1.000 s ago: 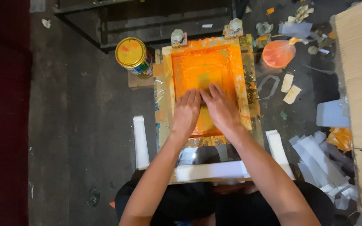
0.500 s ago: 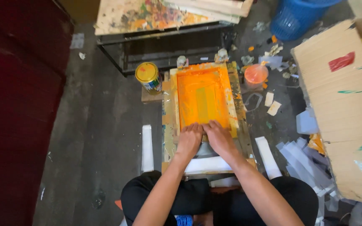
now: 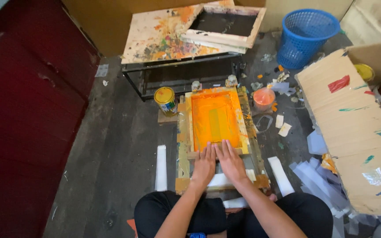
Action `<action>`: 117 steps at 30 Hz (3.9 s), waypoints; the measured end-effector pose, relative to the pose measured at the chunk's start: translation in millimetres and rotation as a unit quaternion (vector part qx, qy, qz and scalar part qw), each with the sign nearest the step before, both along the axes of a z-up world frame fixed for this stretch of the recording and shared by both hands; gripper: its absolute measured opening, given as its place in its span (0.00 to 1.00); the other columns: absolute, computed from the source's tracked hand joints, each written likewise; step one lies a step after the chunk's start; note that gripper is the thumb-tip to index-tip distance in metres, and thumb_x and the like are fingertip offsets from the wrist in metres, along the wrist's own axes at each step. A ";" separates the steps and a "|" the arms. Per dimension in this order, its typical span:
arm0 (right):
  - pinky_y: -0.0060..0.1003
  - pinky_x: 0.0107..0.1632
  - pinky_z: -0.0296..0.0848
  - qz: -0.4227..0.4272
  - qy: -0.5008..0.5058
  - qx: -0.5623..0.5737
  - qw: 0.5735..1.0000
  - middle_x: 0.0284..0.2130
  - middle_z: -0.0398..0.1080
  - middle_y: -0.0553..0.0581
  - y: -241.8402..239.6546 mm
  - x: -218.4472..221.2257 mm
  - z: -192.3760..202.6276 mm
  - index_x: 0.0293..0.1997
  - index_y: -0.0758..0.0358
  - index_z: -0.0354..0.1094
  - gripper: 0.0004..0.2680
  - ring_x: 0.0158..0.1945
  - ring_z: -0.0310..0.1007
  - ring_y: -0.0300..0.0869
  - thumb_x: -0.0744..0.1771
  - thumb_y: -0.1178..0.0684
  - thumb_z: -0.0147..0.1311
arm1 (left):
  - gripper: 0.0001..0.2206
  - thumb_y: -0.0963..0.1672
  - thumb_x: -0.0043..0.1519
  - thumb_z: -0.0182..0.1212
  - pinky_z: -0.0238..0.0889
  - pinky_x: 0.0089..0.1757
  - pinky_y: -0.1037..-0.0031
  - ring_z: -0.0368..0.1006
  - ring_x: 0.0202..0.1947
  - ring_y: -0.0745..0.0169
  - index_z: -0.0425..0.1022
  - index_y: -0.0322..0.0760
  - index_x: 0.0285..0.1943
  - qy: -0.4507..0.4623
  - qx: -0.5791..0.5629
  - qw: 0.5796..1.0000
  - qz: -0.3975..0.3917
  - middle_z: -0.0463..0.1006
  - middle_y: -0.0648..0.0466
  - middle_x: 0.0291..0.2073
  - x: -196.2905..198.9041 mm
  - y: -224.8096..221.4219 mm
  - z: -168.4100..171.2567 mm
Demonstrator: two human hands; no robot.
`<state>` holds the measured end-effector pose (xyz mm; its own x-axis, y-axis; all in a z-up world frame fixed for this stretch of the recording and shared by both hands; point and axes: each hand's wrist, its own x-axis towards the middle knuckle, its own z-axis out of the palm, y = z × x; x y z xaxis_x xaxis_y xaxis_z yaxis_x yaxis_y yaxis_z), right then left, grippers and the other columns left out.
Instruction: Performing manual screen printing of orange ink onto white material strips using a frame and squeegee.
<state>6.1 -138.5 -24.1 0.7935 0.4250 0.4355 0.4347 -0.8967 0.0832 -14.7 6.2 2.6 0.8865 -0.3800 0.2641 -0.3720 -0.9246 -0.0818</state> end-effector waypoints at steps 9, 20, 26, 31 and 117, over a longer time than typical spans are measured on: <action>0.47 0.68 0.60 -0.005 0.026 -0.025 0.999 0.69 0.55 0.74 -1.2 -10.4 -4.1 0.72 0.57 0.56 0.21 0.76 0.48 0.60 0.68 0.61 0.40 | 0.32 0.39 0.65 0.39 0.37 0.67 0.39 0.47 0.77 0.49 0.43 0.35 0.82 0.120 0.032 0.991 0.045 0.43 0.46 0.80 -11.7 -5.6 -0.2; 0.47 0.67 0.61 0.001 0.043 -0.031 0.999 0.69 0.55 0.74 -2.8 -13.4 4.4 0.73 0.57 0.55 0.22 0.76 0.47 0.61 0.67 0.63 0.42 | 0.37 0.44 0.65 0.47 0.25 0.67 0.33 0.36 0.80 0.50 0.34 0.37 0.83 0.228 0.026 0.971 0.061 0.32 0.49 0.82 -11.8 -9.5 23.1; 0.48 0.69 0.58 -0.013 0.098 -0.056 0.994 0.72 0.45 0.72 -3.4 -4.5 -12.2 0.76 0.57 0.44 0.26 0.77 0.38 0.60 0.67 0.62 0.45 | 0.37 0.47 0.64 0.48 0.34 0.66 0.34 0.40 0.78 0.50 0.37 0.37 0.83 0.071 0.044 0.995 0.052 0.39 0.48 0.80 -1.6 -4.0 -36.5; 0.50 0.69 0.55 -0.021 0.132 -0.095 0.986 0.75 0.34 0.71 -5.7 1.1 -25.8 0.79 0.56 0.32 0.30 0.78 0.30 0.60 0.67 0.59 0.47 | 0.37 0.49 0.62 0.46 0.41 0.64 0.34 0.43 0.77 0.49 0.39 0.38 0.82 -0.080 0.068 0.993 0.048 0.43 0.47 0.79 1.4 -3.5 -62.5; 0.67 0.61 0.66 0.006 0.331 0.060 0.942 0.67 0.61 0.59 -10.8 40.2 5.5 0.70 0.53 0.59 0.22 0.73 0.55 0.55 0.66 0.65 0.49 | 0.07 0.39 0.64 0.54 0.58 0.44 0.67 0.78 0.41 0.59 0.77 0.44 0.42 -0.033 -0.045 0.998 -0.036 0.80 0.57 0.36 42.7 9.5 -14.1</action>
